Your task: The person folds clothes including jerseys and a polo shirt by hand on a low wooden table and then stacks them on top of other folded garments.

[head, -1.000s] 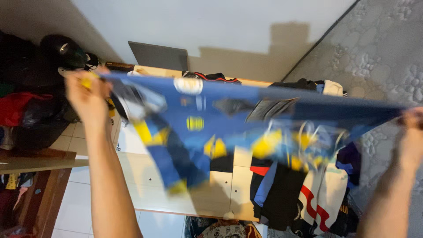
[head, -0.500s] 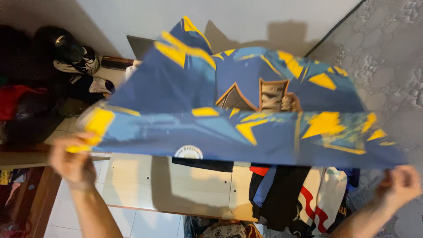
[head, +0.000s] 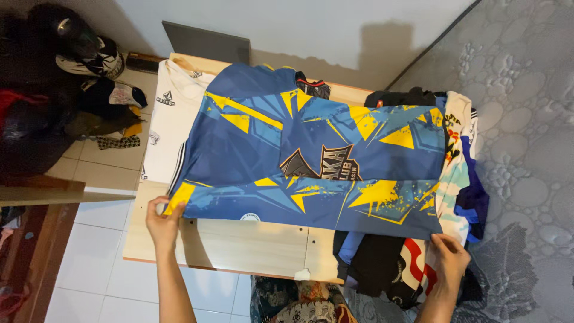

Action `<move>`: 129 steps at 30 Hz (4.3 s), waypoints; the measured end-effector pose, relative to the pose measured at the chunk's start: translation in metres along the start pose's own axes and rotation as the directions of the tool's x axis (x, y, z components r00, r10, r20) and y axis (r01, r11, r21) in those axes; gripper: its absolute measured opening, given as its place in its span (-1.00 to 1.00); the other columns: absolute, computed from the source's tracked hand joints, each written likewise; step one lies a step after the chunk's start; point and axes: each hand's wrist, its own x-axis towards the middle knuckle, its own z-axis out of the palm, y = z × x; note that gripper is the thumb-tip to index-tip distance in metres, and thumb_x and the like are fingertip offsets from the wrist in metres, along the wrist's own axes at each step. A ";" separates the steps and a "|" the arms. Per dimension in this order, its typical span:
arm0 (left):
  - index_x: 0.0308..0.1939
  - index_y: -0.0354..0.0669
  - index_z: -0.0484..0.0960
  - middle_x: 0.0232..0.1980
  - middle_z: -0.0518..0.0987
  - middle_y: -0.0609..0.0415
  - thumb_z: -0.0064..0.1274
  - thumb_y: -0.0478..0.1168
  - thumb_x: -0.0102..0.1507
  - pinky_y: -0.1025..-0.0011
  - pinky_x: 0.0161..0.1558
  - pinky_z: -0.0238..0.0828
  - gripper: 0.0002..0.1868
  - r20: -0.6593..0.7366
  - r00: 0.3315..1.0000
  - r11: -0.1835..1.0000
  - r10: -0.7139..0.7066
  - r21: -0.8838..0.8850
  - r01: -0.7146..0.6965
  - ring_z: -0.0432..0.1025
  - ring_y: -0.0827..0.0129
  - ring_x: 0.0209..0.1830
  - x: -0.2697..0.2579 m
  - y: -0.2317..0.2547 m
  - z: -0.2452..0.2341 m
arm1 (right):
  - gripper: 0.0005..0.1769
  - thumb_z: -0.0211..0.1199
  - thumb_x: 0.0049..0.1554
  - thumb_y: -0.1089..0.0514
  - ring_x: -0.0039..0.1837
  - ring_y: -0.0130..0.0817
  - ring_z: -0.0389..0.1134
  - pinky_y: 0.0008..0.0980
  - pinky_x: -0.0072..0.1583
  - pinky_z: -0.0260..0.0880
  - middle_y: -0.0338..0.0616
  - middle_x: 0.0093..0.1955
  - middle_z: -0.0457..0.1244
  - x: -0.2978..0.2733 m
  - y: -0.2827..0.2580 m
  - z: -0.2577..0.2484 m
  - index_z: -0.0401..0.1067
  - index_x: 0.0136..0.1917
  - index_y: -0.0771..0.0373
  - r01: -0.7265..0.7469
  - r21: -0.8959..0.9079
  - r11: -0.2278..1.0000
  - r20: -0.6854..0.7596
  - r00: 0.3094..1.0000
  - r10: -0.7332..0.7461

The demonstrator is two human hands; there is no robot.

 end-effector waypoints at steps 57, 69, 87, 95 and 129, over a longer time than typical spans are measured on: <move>0.47 -0.36 0.24 0.33 0.47 -0.27 0.18 -0.17 0.36 0.20 0.22 0.35 -0.31 0.335 0.930 0.939 0.151 0.247 -0.241 0.40 0.09 0.30 0.241 0.068 0.254 | 0.05 0.54 -0.12 0.25 0.59 0.08 0.13 0.03 0.52 0.15 -0.02 0.45 0.20 0.144 -0.111 0.169 0.28 0.62 -0.01 0.570 -0.791 0.221 0.477 0.801 -0.361; -0.04 -0.32 0.74 -0.25 0.67 0.01 0.27 -0.09 0.28 0.42 -0.21 0.41 -0.66 0.474 0.766 0.866 -0.435 0.454 0.210 0.47 0.40 -0.31 0.264 0.123 0.269 | -0.35 0.61 -0.06 0.09 0.21 -0.03 0.20 -0.02 0.53 0.10 -0.12 0.01 0.21 0.140 -0.109 0.158 0.47 0.29 0.09 0.503 -0.858 0.104 0.438 0.823 -0.360; 0.13 -0.49 0.59 0.02 0.66 -0.06 0.01 -0.21 0.42 0.35 0.08 0.42 -0.65 0.593 0.721 0.841 -0.360 -0.128 0.525 0.53 0.34 -0.02 0.139 0.143 0.068 | -0.70 0.38 0.11 0.38 0.35 -0.30 0.23 -0.39 0.43 0.18 -0.20 0.17 0.28 0.073 -0.090 0.022 0.60 0.10 0.15 0.645 -0.529 0.551 0.287 0.747 -0.599; 0.04 -0.46 0.62 -0.06 0.64 -0.01 0.03 -0.16 0.39 0.46 0.00 0.33 -0.65 0.510 0.689 0.809 -0.514 0.021 0.588 0.47 0.44 -0.09 0.056 0.000 -0.040 | -0.62 0.36 -0.10 0.32 0.20 -0.38 0.33 -0.26 0.44 0.22 -0.34 -0.06 0.36 0.016 -0.031 -0.022 0.62 -0.01 -0.01 0.576 -0.492 0.653 0.487 0.804 -0.342; -0.05 -0.25 0.74 -0.36 0.54 0.16 0.20 -0.05 0.31 0.45 -0.36 0.19 -0.67 0.233 0.916 0.935 -0.326 0.220 0.277 0.24 0.52 -0.42 -0.045 -0.042 -0.010 | -0.69 0.35 0.14 0.18 0.20 -0.24 0.40 -0.38 0.20 0.39 -0.06 0.15 0.39 -0.202 -0.046 0.267 0.43 0.13 0.29 0.273 -0.007 0.962 0.812 0.563 -0.154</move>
